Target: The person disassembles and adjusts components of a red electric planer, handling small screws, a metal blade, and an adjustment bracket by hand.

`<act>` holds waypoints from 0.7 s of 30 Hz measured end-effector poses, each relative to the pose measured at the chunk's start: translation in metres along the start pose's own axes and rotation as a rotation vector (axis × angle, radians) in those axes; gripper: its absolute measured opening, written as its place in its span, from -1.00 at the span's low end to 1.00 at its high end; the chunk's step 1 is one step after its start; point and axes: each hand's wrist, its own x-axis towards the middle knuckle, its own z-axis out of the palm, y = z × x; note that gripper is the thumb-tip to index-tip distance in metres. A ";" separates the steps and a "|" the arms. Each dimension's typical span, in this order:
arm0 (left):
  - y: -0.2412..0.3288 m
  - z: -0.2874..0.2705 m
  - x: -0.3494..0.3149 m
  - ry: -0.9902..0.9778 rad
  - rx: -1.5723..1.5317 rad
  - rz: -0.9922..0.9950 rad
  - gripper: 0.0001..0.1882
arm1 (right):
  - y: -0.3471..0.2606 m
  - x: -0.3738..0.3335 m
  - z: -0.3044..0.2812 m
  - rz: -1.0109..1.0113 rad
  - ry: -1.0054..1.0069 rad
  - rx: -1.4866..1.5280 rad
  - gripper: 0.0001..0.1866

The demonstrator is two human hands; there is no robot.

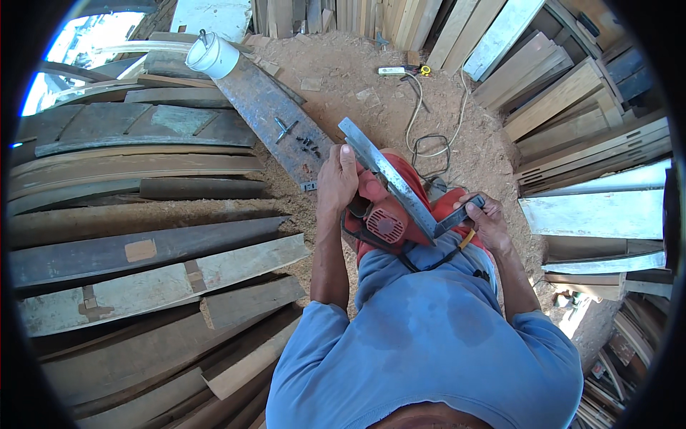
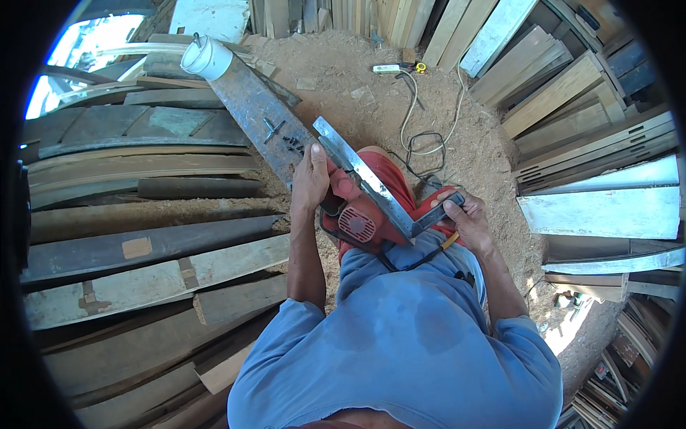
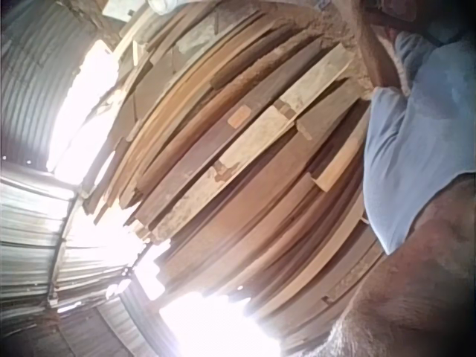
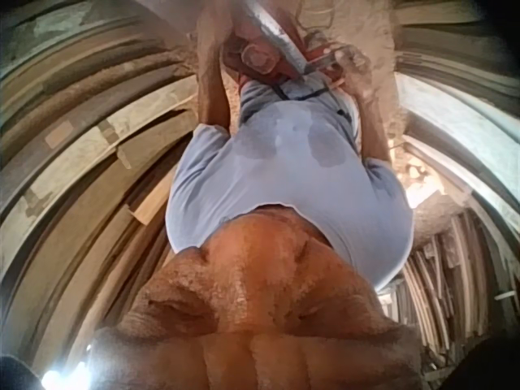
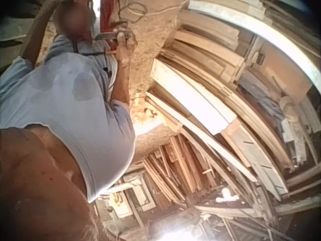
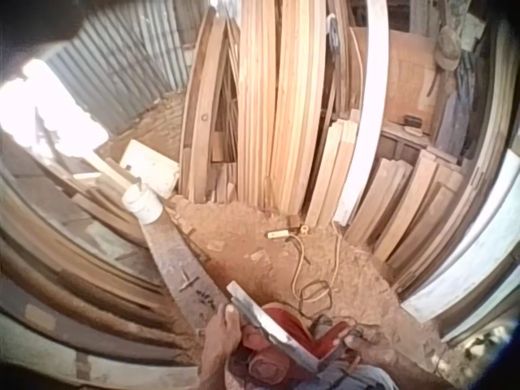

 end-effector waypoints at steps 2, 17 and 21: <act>0.003 0.000 0.000 -0.016 0.000 -0.018 -0.36 | 0.001 -0.001 -0.003 0.008 0.006 0.008 -0.78; -0.038 0.030 0.033 -0.037 0.120 -0.013 -0.46 | -0.087 -0.033 0.105 -0.424 -0.178 -1.071 -0.74; -0.018 0.043 0.045 -0.065 0.338 -0.048 -0.40 | -0.044 -0.014 0.130 -0.390 -0.259 -1.363 -0.59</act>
